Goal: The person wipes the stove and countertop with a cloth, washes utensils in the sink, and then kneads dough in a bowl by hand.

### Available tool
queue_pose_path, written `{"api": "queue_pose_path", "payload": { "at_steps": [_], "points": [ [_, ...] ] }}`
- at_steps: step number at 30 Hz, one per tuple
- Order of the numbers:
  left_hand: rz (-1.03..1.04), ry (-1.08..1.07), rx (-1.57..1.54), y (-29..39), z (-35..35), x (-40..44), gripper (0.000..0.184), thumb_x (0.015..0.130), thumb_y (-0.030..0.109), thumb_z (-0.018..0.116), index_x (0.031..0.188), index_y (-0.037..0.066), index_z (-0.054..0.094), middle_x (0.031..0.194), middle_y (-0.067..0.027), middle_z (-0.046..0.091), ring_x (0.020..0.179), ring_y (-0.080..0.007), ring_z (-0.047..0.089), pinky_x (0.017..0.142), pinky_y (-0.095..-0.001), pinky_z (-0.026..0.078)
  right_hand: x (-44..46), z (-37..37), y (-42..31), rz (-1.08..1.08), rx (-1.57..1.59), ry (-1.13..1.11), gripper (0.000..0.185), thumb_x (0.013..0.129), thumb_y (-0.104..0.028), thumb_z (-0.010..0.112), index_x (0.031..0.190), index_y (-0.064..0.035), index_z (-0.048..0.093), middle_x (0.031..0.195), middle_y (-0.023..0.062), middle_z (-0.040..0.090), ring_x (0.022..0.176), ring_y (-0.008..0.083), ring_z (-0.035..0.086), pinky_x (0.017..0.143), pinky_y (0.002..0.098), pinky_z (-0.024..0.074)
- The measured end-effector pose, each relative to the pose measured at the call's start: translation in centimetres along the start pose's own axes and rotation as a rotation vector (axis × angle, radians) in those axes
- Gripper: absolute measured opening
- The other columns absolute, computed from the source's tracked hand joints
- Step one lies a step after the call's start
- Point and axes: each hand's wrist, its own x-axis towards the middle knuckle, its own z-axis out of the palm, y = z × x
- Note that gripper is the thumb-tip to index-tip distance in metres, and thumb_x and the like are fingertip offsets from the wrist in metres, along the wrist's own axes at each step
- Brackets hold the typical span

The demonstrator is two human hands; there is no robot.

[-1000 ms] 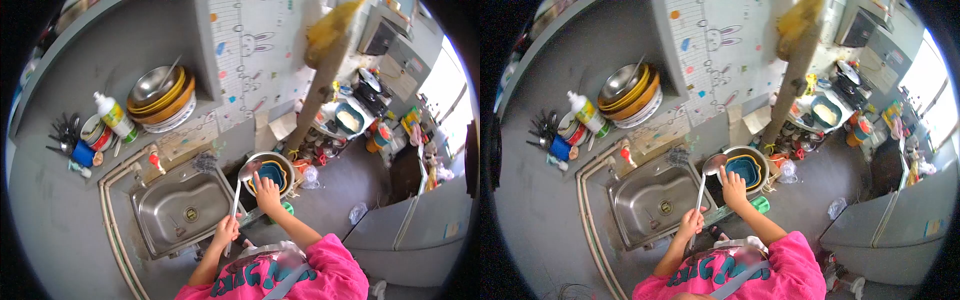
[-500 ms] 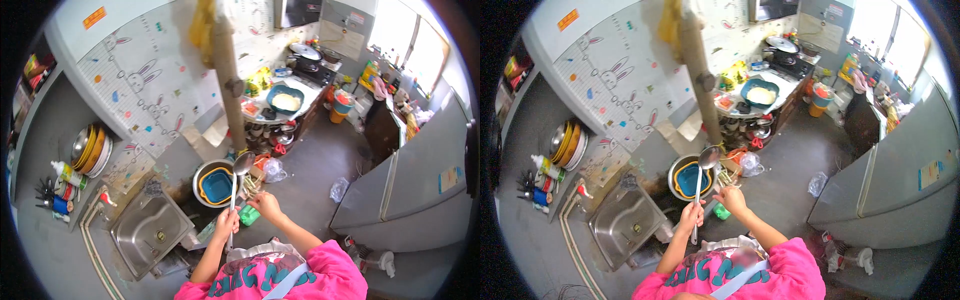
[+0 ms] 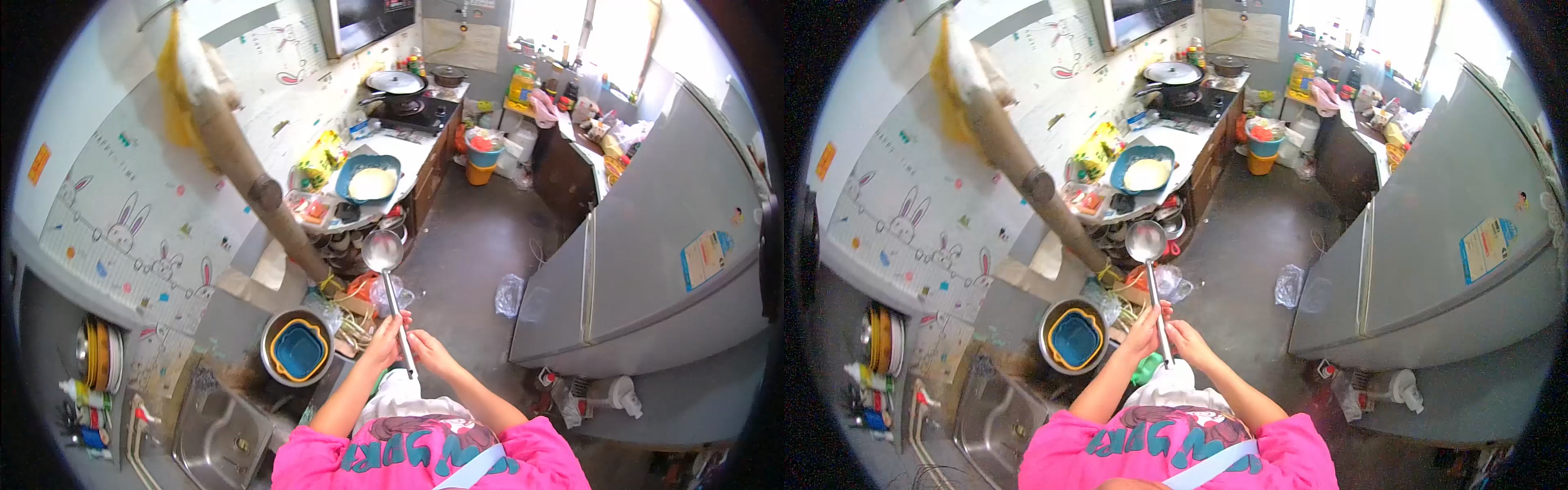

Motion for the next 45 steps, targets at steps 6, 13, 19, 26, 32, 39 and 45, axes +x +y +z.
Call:
{"api": "queue_pose_path", "payload": {
  "at_steps": [6,13,19,26,32,39,45],
  "points": [
    [-0.107,-0.046,0.195,1.3,2.2,9.8,0.032,0.094,0.032,0.052,0.120,0.014,0.053,0.100,0.0010,0.051,0.073,-0.0080,0.051,0.064,-0.0252,0.047,5.6,-4.3,-2.5,0.134,0.445,-0.053,0.021,0.098,-0.026,0.043,0.105,-0.0065,0.047,0.081,0.0029,0.055,0.063,0.0124,0.055,0.054,0.0259,0.0477],
    [-0.084,-0.090,0.259,6.0,1.4,24.7,0.039,0.095,0.037,0.050,0.123,0.010,0.051,0.107,-0.0022,0.056,0.091,-0.0100,0.053,0.075,-0.0272,0.044,18.8,-8.5,-7.7,0.182,0.495,0.090,0.015,0.098,-0.024,0.043,0.096,-0.0089,0.045,0.068,-0.0006,0.044,0.048,0.0078,0.040,0.040,0.0237,0.0316],
    [-0.236,0.284,0.030,9.5,-6.3,40.0,0.040,0.086,0.042,0.062,0.109,0.011,0.051,0.104,-0.0074,0.058,0.097,-0.0190,0.055,0.075,-0.0363,0.045,28.4,-12.0,-11.1,0.164,0.481,0.194,0.017,0.098,-0.026,0.044,0.101,-0.0090,0.046,0.067,-0.0009,0.042,0.048,0.0083,0.039,0.041,0.0242,0.0325],
    [-0.233,0.652,-0.619,10.0,-13.0,52.7,0.048,0.090,0.024,0.057,0.130,0.006,0.035,0.129,-0.0199,0.044,0.113,-0.0387,0.049,0.093,-0.0477,0.046,35.0,-17.5,-12.9,0.189,0.474,0.233,0.018,0.098,-0.025,0.046,0.101,-0.0074,0.046,0.067,-0.0002,0.043,0.047,0.0088,0.040,0.041,0.0243,0.0339],
    [0.052,0.676,-0.536,8.9,-12.2,54.2,0.049,0.085,-0.001,0.044,0.131,0.015,0.037,0.125,-0.0165,0.049,0.103,-0.0349,0.057,0.079,-0.0457,0.056,40.4,-24.6,-14.6,0.213,0.435,0.174,0.017,0.097,-0.025,0.045,0.100,-0.0077,0.046,0.067,-0.0002,0.043,0.048,0.0090,0.040,0.043,0.0243,0.0332],
    [0.243,0.884,-0.326,11.6,-1.8,54.2,0.060,0.072,-0.012,0.038,0.129,0.007,0.037,0.122,-0.0197,0.049,0.097,-0.0386,0.058,0.073,-0.0476,0.058,46.8,-36.6,-18.2,0.237,0.423,0.096,0.020,0.096,-0.026,0.049,0.096,-0.0065,0.045,0.066,0.0004,0.044,0.046,0.0091,0.042,0.041,0.0252,0.0356],
    [0.214,0.793,-0.108,10.5,6.7,59.4,0.061,0.075,-0.009,0.041,0.131,0.014,0.031,0.122,-0.0168,0.047,0.094,-0.0329,0.060,0.065,-0.0454,0.058,50.1,-46.1,-21.5,0.209,0.461,0.104,0.017,0.096,-0.024,0.050,0.097,-0.0079,0.047,0.064,-0.0011,0.044,0.045,0.0072,0.041,0.039,0.0230,0.0325]
  ]
}}
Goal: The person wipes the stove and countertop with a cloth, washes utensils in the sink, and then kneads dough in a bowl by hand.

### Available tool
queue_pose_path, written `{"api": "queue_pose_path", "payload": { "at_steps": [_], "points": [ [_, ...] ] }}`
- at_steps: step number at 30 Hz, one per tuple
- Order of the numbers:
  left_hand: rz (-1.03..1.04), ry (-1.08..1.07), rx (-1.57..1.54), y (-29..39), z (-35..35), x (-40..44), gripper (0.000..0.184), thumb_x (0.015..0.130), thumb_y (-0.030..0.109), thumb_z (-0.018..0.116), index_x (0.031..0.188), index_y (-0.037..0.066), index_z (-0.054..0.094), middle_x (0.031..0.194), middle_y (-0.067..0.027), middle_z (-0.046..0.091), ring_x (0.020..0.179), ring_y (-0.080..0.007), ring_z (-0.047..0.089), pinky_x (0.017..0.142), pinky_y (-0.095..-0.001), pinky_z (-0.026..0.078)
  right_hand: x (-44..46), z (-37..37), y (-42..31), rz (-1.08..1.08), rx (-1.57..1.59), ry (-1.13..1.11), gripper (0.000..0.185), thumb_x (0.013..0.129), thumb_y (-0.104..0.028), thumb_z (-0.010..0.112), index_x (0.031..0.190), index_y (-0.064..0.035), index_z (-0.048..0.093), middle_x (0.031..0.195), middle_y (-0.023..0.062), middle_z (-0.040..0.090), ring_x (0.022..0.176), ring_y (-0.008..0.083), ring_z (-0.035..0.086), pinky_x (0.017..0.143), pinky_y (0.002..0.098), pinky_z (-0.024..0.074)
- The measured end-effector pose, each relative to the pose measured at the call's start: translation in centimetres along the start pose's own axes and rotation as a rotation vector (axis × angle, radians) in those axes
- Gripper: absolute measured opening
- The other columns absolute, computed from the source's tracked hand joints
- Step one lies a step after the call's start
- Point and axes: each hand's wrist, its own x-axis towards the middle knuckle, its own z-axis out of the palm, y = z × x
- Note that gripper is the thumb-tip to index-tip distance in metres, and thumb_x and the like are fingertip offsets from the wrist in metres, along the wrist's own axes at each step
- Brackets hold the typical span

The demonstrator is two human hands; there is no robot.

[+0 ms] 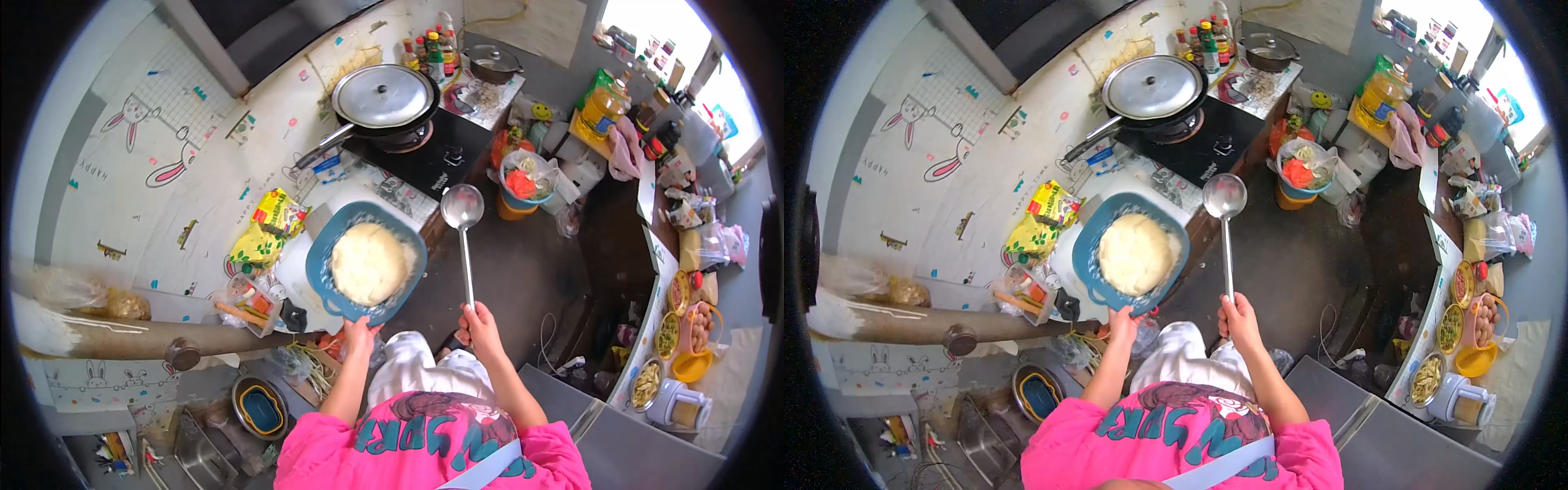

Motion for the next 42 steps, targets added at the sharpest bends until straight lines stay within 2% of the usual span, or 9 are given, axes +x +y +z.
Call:
{"api": "queue_pose_path", "payload": {
  "at_steps": [5,12,16,27,32,36,40,41,42],
  "points": [
    [-0.032,-0.170,0.156,-1.5,11.3,-0.7,0.061,0.075,-0.008,0.041,0.131,0.011,0.028,0.120,-0.0171,0.048,0.092,-0.0311,0.062,0.064,-0.0448,0.060,0.0,-5.3,-3.6,-0.113,0.103,0.113,0.019,0.096,-0.025,0.051,0.105,-0.0080,0.047,0.064,-0.0008,0.043,0.044,0.0067,0.039,0.038,0.0222,0.0308],
    [-0.212,-0.338,0.383,-7.0,24.7,-0.6,0.063,0.072,-0.007,0.041,0.132,0.012,0.032,0.117,-0.0146,0.051,0.091,-0.0308,0.062,0.062,-0.0439,0.060,-0.6,-13.3,-8.1,-0.195,0.253,0.367,0.022,0.096,-0.026,0.051,0.107,-0.0072,0.048,0.064,-0.0007,0.044,0.043,0.0066,0.040,0.038,0.0219,0.0323],
    [-0.280,-0.432,0.464,-10.8,29.7,2.2,0.066,0.071,-0.007,0.040,0.134,0.011,0.030,0.116,-0.0165,0.051,0.091,-0.0316,0.062,0.064,-0.0444,0.060,1.4,-18.0,-9.4,-0.206,0.257,0.484,0.023,0.097,-0.027,0.048,0.108,-0.0065,0.049,0.064,-0.0006,0.044,0.043,0.0065,0.041,0.037,0.0213,0.0326],
    [-0.315,-0.349,0.618,-13.6,45.4,9.5,0.063,0.071,-0.008,0.040,0.131,0.008,0.031,0.117,-0.0188,0.049,0.094,-0.0352,0.061,0.066,-0.0489,0.059,12.9,-27.5,-20.2,-0.193,0.191,0.625,0.021,0.098,-0.023,0.043,0.106,-0.0041,0.049,0.061,-0.0006,0.046,0.042,0.0060,0.043,0.035,0.0212,0.0351],
    [-0.318,-0.329,0.634,-14.0,48.5,13.0,0.068,0.073,-0.008,0.039,0.137,0.010,0.025,0.119,-0.0212,0.048,0.084,-0.0343,0.063,0.056,-0.0416,0.060,16.7,-30.7,-24.8,-0.144,0.068,0.649,0.018,0.098,-0.020,0.042,0.097,-0.0033,0.049,0.061,-0.0001,0.046,0.042,0.0064,0.043,0.034,0.0218,0.0358],
    [-0.305,-0.263,0.639,-15.8,52.6,13.6,0.063,0.072,-0.006,0.040,0.132,0.010,0.030,0.117,-0.0186,0.050,0.089,-0.0318,0.062,0.060,-0.0436,0.058,21.9,-36.7,-28.3,-0.116,-0.103,0.613,0.017,0.097,-0.019,0.042,0.094,-0.0032,0.047,0.064,0.0015,0.047,0.046,0.0092,0.046,0.040,0.0238,0.0400],
    [-0.326,-0.176,0.564,-19.5,55.8,14.9,0.071,0.071,-0.009,0.039,0.137,0.011,0.023,0.119,-0.0209,0.048,0.085,-0.0350,0.063,0.053,-0.0427,0.059,28.6,-42.7,-32.0,-0.058,-0.326,0.616,0.018,0.096,-0.019,0.045,0.099,-0.0010,0.048,0.064,0.0031,0.048,0.047,0.0114,0.048,0.041,0.0265,0.0426],
    [-0.310,-0.166,0.499,-20.3,57.2,14.3,0.071,0.072,-0.009,0.038,0.138,0.011,0.023,0.121,-0.0210,0.046,0.086,-0.0354,0.063,0.055,-0.0438,0.059,30.3,-45.1,-32.2,-0.067,-0.365,0.598,0.022,0.095,-0.018,0.047,0.107,0.0006,0.048,0.062,0.0032,0.048,0.047,0.0119,0.048,0.041,0.0272,0.0428],
    [-0.338,-0.192,0.502,-21.3,57.5,15.0,0.071,0.072,-0.010,0.038,0.138,0.011,0.023,0.124,-0.0212,0.043,0.088,-0.0358,0.062,0.057,-0.0449,0.059,32.1,-46.4,-32.8,-0.043,-0.464,0.615,0.025,0.094,-0.018,0.048,0.109,0.0020,0.049,0.066,0.0080,0.053,0.051,0.0168,0.054,0.046,0.0307,0.0455]
  ]
}}
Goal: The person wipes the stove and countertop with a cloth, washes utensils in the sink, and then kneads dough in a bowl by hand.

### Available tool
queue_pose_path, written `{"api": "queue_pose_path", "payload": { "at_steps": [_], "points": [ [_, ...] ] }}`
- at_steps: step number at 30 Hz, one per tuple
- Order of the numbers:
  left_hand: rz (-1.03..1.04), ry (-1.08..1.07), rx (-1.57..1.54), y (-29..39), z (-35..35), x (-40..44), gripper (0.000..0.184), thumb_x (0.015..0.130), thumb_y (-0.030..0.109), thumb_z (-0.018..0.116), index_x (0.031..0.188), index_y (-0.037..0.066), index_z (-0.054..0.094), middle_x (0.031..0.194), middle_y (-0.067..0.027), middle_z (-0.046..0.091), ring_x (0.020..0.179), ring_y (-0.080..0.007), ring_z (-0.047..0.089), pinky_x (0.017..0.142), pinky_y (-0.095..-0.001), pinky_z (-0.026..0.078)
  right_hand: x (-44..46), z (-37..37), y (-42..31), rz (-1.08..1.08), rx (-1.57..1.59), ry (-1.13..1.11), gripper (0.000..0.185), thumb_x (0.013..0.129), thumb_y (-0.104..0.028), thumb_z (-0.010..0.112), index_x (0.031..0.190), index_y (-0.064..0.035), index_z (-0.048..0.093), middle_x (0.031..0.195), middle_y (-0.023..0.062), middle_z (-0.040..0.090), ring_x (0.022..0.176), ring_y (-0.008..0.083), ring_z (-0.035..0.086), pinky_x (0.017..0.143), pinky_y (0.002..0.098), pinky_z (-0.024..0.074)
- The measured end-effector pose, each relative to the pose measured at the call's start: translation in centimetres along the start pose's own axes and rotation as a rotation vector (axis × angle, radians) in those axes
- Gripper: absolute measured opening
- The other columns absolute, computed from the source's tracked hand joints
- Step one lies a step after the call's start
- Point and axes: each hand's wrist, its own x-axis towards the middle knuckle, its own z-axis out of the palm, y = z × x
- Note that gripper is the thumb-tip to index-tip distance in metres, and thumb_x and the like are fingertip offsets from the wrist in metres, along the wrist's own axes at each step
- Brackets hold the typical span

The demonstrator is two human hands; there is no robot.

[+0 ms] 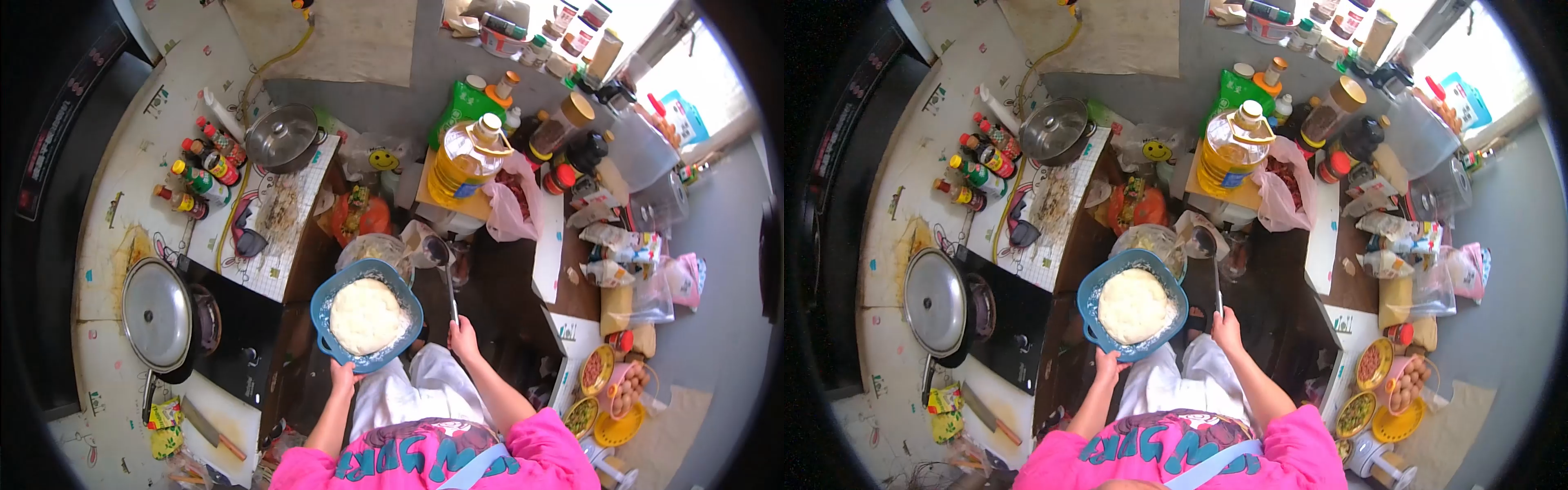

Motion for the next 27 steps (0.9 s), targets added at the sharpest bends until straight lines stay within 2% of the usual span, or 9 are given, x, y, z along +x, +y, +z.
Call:
{"api": "queue_pose_path", "payload": {
  "at_steps": [2,3,6,7,10,17,20,23,27],
  "points": [
    [0.003,0.032,-0.050,-1.2,1.3,1.5,0.070,0.072,-0.010,0.038,0.138,0.011,0.023,0.124,-0.0209,0.044,0.087,-0.0355,0.062,0.057,-0.0452,0.059,4.5,-0.3,0.3,-0.001,-0.205,0.022,0.032,0.091,-0.018,0.051,0.113,0.0050,0.050,0.075,0.0175,0.063,0.060,0.0264,0.064,0.056,0.0376,0.0509],
    [-0.006,0.041,-0.053,-1.4,2.0,2.0,0.069,0.073,-0.010,0.038,0.137,0.010,0.023,0.123,-0.0204,0.044,0.087,-0.0349,0.062,0.057,-0.0447,0.059,8.3,0.0,3.4,-0.128,-0.319,0.063,0.039,0.088,-0.019,0.054,0.118,0.0056,0.049,0.094,0.0268,0.063,0.087,0.0383,0.064,0.076,0.0432,0.0503],
    [-0.024,0.064,-0.056,-1.8,3.8,2.7,0.066,0.074,-0.009,0.038,0.136,0.008,0.025,0.120,-0.0190,0.047,0.088,-0.0330,0.062,0.057,-0.0431,0.060,12.9,0.5,1.3,-0.058,-0.418,0.008,0.039,0.087,-0.019,0.054,0.118,0.0053,0.050,0.102,0.0292,0.060,0.102,0.0427,0.056,0.088,0.0447,0.0452],
    [-0.035,0.066,-0.051,-1.9,4.1,3.2,0.066,0.074,-0.009,0.039,0.136,0.008,0.025,0.119,-0.0186,0.048,0.088,-0.0322,0.062,0.058,-0.0425,0.060,14.3,1.2,0.9,-0.048,-0.455,0.011,0.040,0.087,-0.019,0.053,0.118,0.0057,0.050,0.104,0.0293,0.060,0.101,0.0423,0.057,0.087,0.0453,0.0456],
    [-0.032,0.088,-0.025,-2.7,4.6,5.3,0.063,0.075,-0.007,0.040,0.134,0.007,0.027,0.116,-0.0173,0.050,0.087,-0.0308,0.063,0.057,-0.0413,0.059,21.0,3.1,5.4,-0.188,-0.617,0.033,0.038,0.090,-0.017,0.050,0.120,0.0039,0.046,0.077,0.0216,0.063,0.052,0.0264,0.063,0.051,0.0386,0.0507],
    [0.011,0.104,-0.055,-3.3,5.3,9.0,0.060,0.074,-0.006,0.041,0.132,0.006,0.031,0.110,-0.0170,0.053,0.081,-0.0298,0.064,0.054,-0.0405,0.059,28.8,6.5,4.7,-0.178,-0.650,-0.129,0.041,0.079,-0.006,0.050,0.118,0.0060,0.042,0.080,0.0274,0.061,0.063,0.0360,0.063,0.056,0.0427,0.0513],
    [0.023,0.093,-0.057,-4.1,4.7,10.8,0.060,0.074,-0.006,0.042,0.132,0.005,0.031,0.110,-0.0167,0.053,0.080,-0.0288,0.064,0.053,-0.0395,0.059,32.7,8.2,7.2,-0.539,-0.838,-0.036,0.044,0.077,-0.005,0.050,0.119,0.0061,0.039,0.090,0.0319,0.059,0.077,0.0376,0.064,0.061,0.0429,0.0519],
    [0.018,0.090,-0.090,-3.9,4.7,11.9,0.059,0.076,-0.008,0.042,0.133,0.004,0.030,0.112,-0.0163,0.052,0.082,-0.0265,0.064,0.055,-0.0385,0.060,34.6,9.3,4.1,-0.260,-0.922,-0.220,0.038,0.079,-0.004,0.052,0.114,0.0079,0.041,0.102,0.0326,0.055,0.088,0.0489,0.059,0.076,0.0482,0.0502],
    [0.048,0.128,-0.036,-4.4,4.2,13.5,0.058,0.077,-0.008,0.044,0.132,0.002,0.031,0.113,-0.0145,0.052,0.081,-0.0220,0.062,0.054,-0.0338,0.058,35.3,11.7,1.4,-0.267,-1.162,-0.183,0.035,0.080,-0.002,0.051,0.112,0.0092,0.043,0.102,0.0303,0.055,0.085,0.0399,0.063,0.072,0.0406,0.0539]
  ]
}}
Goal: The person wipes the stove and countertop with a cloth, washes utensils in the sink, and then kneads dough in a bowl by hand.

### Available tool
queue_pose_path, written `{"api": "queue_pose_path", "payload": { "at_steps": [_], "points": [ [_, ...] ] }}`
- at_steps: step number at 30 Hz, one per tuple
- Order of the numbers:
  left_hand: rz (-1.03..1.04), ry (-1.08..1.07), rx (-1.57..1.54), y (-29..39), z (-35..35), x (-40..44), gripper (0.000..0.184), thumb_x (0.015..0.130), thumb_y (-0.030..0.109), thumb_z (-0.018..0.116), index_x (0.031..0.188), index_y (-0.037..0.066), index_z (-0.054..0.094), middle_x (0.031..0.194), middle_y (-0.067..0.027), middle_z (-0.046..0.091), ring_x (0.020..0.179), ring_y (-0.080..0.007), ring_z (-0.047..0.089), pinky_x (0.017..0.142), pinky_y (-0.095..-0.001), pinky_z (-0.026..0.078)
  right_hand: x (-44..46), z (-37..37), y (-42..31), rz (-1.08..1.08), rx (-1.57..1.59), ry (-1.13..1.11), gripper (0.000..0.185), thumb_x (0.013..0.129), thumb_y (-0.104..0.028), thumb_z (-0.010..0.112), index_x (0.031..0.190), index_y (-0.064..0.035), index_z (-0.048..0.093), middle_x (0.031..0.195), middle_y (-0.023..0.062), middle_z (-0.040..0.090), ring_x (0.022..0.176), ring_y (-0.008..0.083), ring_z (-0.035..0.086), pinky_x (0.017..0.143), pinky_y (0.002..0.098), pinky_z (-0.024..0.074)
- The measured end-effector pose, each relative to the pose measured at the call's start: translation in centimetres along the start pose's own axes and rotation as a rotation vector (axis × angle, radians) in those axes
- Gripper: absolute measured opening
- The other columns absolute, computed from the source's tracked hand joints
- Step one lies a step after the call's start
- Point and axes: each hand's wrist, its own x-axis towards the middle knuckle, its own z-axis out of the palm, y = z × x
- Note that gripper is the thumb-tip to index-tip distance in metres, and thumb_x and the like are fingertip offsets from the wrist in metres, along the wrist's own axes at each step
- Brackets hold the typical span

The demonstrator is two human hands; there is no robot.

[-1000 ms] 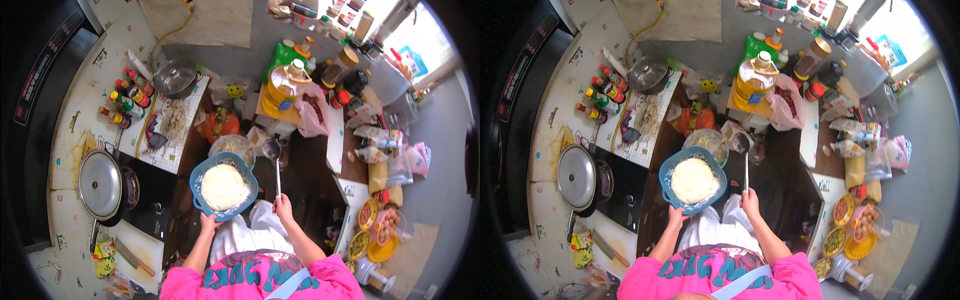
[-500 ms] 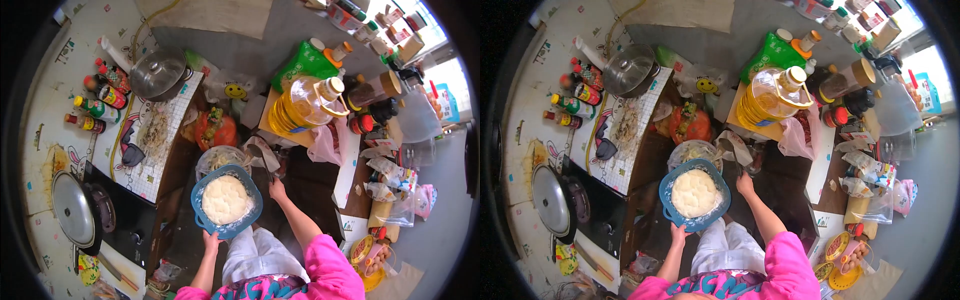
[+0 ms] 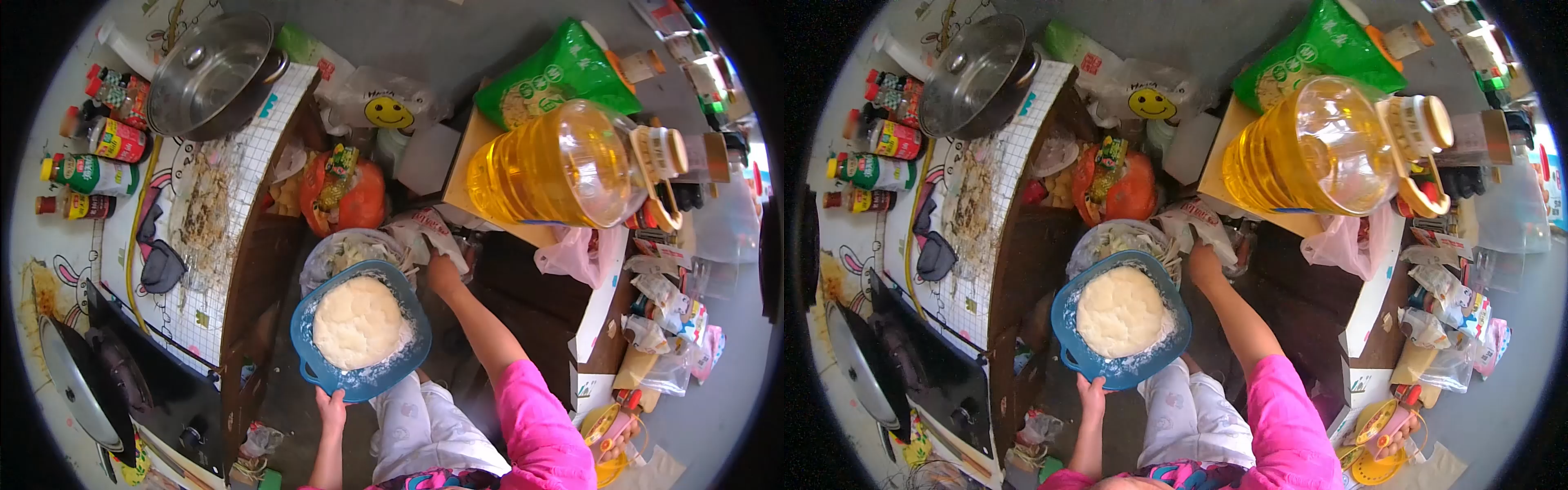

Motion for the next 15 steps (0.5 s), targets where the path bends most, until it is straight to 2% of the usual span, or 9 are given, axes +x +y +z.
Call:
{"api": "queue_pose_path", "payload": {
  "at_steps": [3,4,6,9,12,15],
  "points": [
    [0.066,-0.003,-0.035,-1.7,-1.0,1.0,0.056,0.077,-0.007,0.046,0.131,0.000,0.033,0.113,-0.0132,0.052,0.080,-0.0184,0.061,0.054,-0.0300,0.057,-1.4,-2.6,-1.6,-0.017,-0.046,0.044,0.031,0.083,-0.004,0.050,0.111,0.0088,0.046,0.103,0.0290,0.055,0.085,0.0369,0.064,0.072,0.0374,0.0546],
    [0.095,0.013,-0.008,-2.2,-1.1,1.1,0.058,0.075,-0.006,0.045,0.131,0.003,0.033,0.106,-0.0128,0.055,0.077,-0.0206,0.062,0.050,-0.0329,0.057,-2.1,-3.4,-1.6,-0.026,-0.089,0.050,0.031,0.083,-0.005,0.050,0.111,0.0090,0.047,0.103,0.0287,0.055,0.085,0.0365,0.064,0.071,0.0369,0.0546],
    [0.049,0.008,0.022,-1.1,-0.6,0.6,0.056,0.076,-0.007,0.045,0.130,0.001,0.034,0.107,-0.0122,0.054,0.076,-0.0183,0.061,0.051,-0.0304,0.056,-4.3,-7.2,-2.9,0.012,-0.094,0.025,0.034,0.085,-0.008,0.049,0.114,0.0098,0.047,0.104,0.0273,0.055,0.087,0.0352,0.064,0.072,0.0360,0.0544],
    [0.011,-0.001,-0.014,0.8,0.4,-0.3,0.054,0.076,-0.008,0.044,0.129,0.000,0.035,0.105,-0.0120,0.054,0.073,-0.0184,0.062,0.050,-0.0307,0.056,-4.9,-7.4,-2.4,0.048,-0.135,-0.066,0.036,0.084,-0.007,0.049,0.115,0.0104,0.047,0.104,0.0266,0.055,0.087,0.0341,0.064,0.072,0.0350,0.0544],
    [-0.009,-0.016,-0.026,1.1,0.8,-0.6,0.054,0.075,-0.008,0.043,0.128,0.001,0.035,0.102,-0.0125,0.055,0.069,-0.0199,0.062,0.048,-0.0324,0.056,-4.2,-7.3,-2.6,-0.041,-0.261,-0.138,0.035,0.085,-0.010,0.051,0.114,0.0090,0.049,0.106,0.0250,0.055,0.092,0.0328,0.063,0.073,0.0336,0.0544],
    [-0.011,-0.019,-0.023,1.2,1.1,-0.7,0.051,0.076,-0.007,0.043,0.125,0.000,0.037,0.100,-0.0130,0.056,0.068,-0.0196,0.062,0.048,-0.0324,0.056,-1.2,-3.7,-2.3,0.060,-0.164,-0.080,0.034,0.085,-0.014,0.054,0.111,0.0084,0.052,0.108,0.0224,0.056,0.101,0.0304,0.060,0.074,0.0326,0.0545]
  ]
}}
